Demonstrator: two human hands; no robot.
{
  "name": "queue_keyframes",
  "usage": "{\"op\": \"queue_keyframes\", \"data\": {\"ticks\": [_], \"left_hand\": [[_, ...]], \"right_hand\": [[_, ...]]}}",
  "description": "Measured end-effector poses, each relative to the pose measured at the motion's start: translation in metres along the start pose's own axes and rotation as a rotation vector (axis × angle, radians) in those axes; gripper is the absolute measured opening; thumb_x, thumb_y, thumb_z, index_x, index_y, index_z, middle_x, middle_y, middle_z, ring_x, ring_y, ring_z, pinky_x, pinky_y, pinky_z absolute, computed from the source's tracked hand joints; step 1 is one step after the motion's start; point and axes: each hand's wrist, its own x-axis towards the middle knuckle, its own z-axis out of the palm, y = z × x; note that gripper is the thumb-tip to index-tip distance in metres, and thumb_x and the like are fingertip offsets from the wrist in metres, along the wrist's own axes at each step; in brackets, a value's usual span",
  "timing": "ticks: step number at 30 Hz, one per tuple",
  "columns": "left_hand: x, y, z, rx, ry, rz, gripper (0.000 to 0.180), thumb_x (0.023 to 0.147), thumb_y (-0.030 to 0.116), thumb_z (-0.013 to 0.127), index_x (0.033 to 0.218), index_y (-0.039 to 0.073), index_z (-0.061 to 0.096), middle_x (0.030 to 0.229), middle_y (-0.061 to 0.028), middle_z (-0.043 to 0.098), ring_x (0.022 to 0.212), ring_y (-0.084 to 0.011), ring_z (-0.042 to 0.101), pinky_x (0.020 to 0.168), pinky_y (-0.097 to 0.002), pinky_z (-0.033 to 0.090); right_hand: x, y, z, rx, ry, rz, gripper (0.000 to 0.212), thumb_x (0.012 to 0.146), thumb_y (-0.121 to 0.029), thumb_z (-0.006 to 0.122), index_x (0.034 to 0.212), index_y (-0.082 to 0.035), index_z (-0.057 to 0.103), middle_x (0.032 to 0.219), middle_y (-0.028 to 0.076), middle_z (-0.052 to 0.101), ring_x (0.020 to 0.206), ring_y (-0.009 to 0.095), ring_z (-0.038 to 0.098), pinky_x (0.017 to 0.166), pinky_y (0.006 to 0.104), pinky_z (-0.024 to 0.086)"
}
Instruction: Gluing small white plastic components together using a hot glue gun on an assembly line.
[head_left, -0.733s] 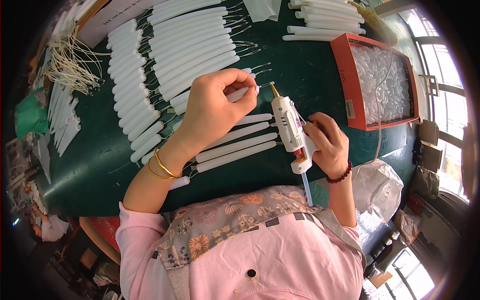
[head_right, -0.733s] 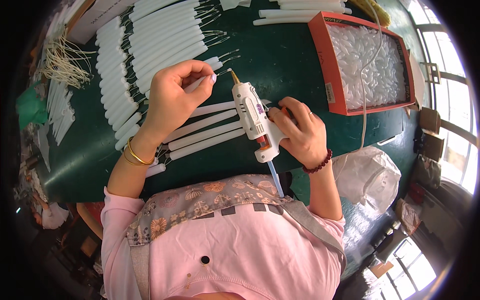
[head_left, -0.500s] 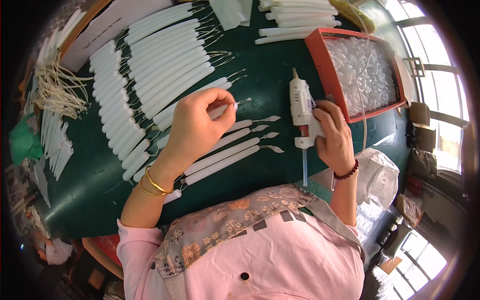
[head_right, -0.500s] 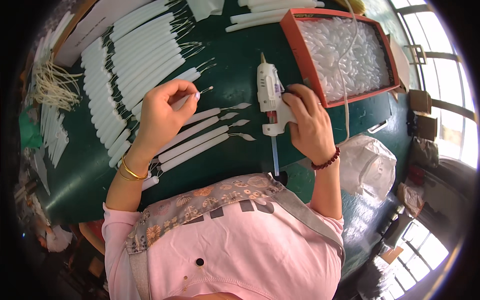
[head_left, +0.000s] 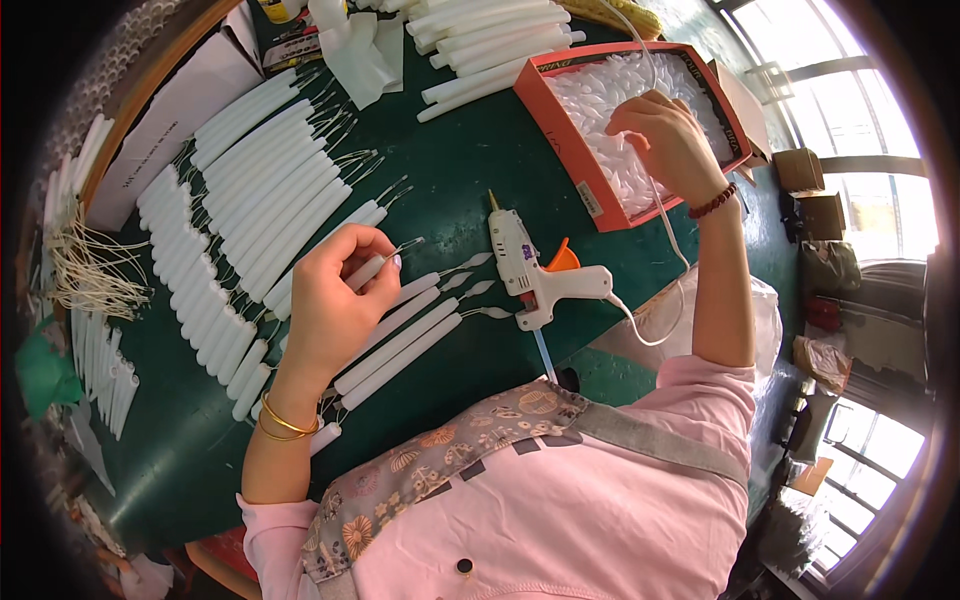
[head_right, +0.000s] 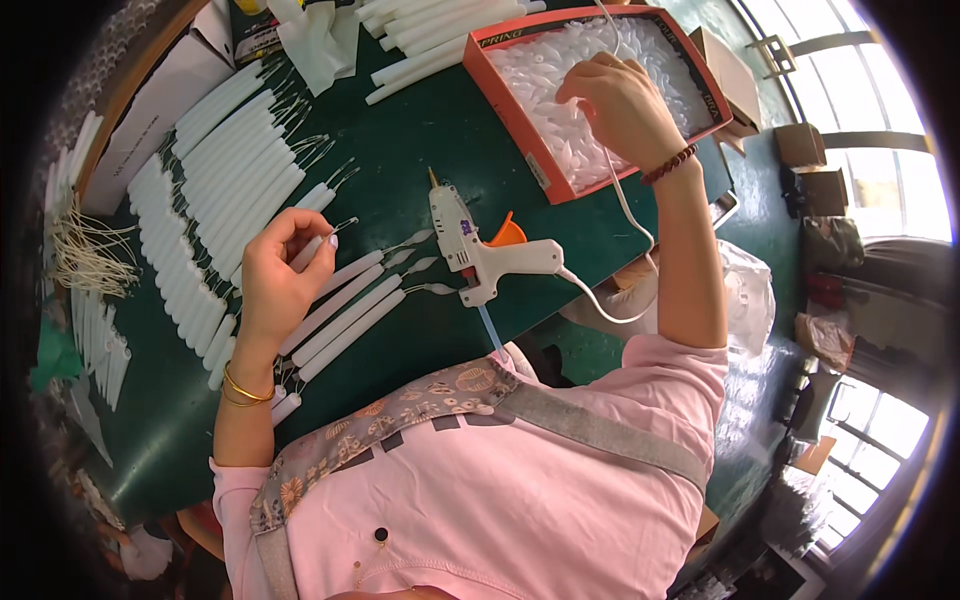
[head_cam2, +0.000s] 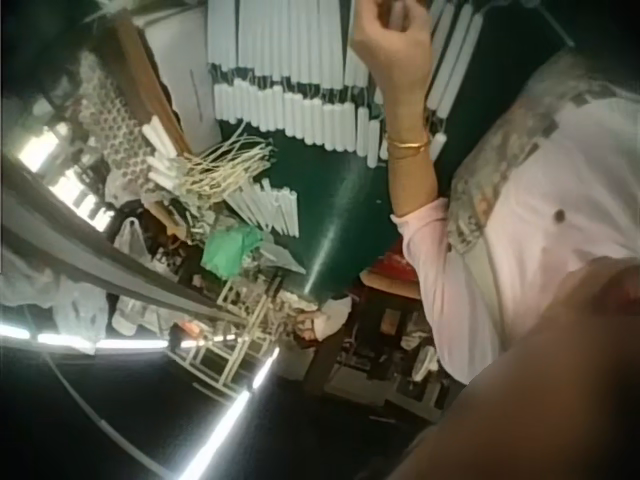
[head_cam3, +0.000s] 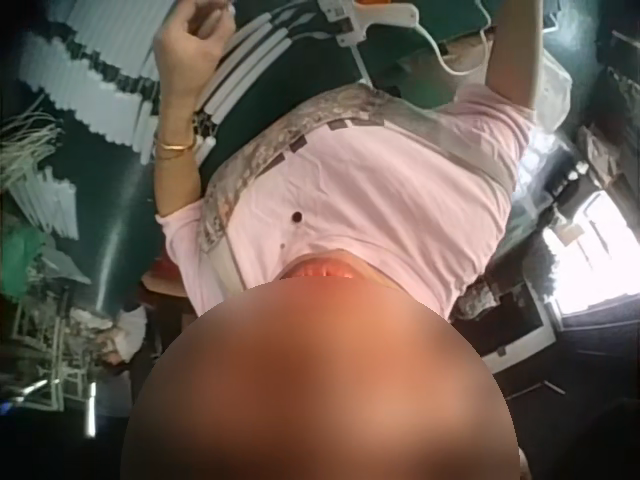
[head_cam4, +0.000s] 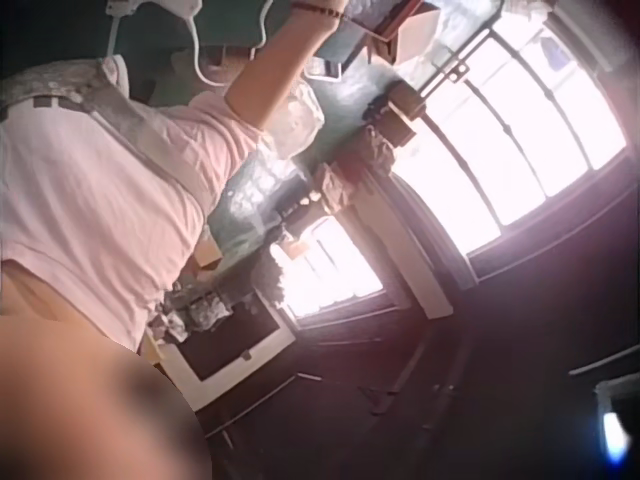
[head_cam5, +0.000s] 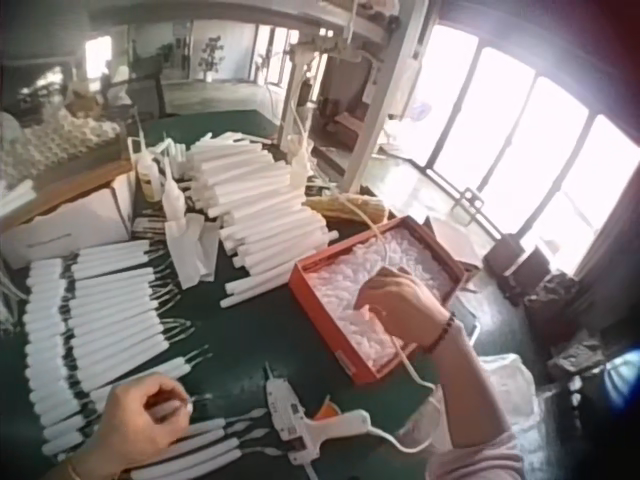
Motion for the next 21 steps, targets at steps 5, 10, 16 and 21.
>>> {"op": "queue_keyframes", "data": {"ticks": [5,10,16,21], "left_hand": [[-0.003,0.001,-0.004,0.025,0.011,0.003,0.007,0.089,0.0,0.073,0.094,0.001,0.067,0.076,-0.0014,0.064,0.064,-0.0071,0.058,0.061,-0.0233,0.049],[-0.004,0.001,-0.004,0.004,0.028,0.022,0.007,0.089,0.0,0.073,0.095,0.0,0.069,0.08,-0.0038,0.068,0.068,-0.0096,0.063,0.064,-0.0242,0.052],[-0.006,0.002,-0.002,0.006,0.033,0.114,0.009,0.088,-0.001,0.075,0.096,-0.001,0.071,0.086,-0.0076,0.072,0.074,-0.0127,0.069,0.067,-0.0253,0.055],[-0.007,0.003,-0.002,-0.002,0.039,0.124,0.009,0.088,-0.001,0.076,0.096,-0.001,0.071,0.087,-0.008,0.073,0.075,-0.0144,0.07,0.066,-0.026,0.057]], "right_hand": [[0.001,0.008,0.018,-0.003,-0.045,0.053,0.017,0.086,-0.006,0.075,0.102,-0.011,0.076,0.105,0.003,0.073,0.112,0.024,0.065,0.099,0.0408,0.048],[-0.002,-0.025,0.005,-0.011,0.089,0.081,0.018,0.089,-0.003,0.073,0.106,-0.007,0.076,0.101,0.007,0.072,0.093,0.025,0.069,0.086,0.0374,0.053],[-0.004,-0.163,0.0,1.232,0.099,0.363,0.021,0.1,0.007,0.064,0.119,0.006,0.072,0.116,0.009,0.076,0.098,0.012,0.071,0.085,0.0259,0.058],[0.008,-0.198,0.026,1.471,0.043,0.423,0.022,0.097,0.009,0.066,0.119,0.008,0.07,0.115,0.013,0.076,0.095,0.014,0.074,0.085,0.0275,0.063]]}}
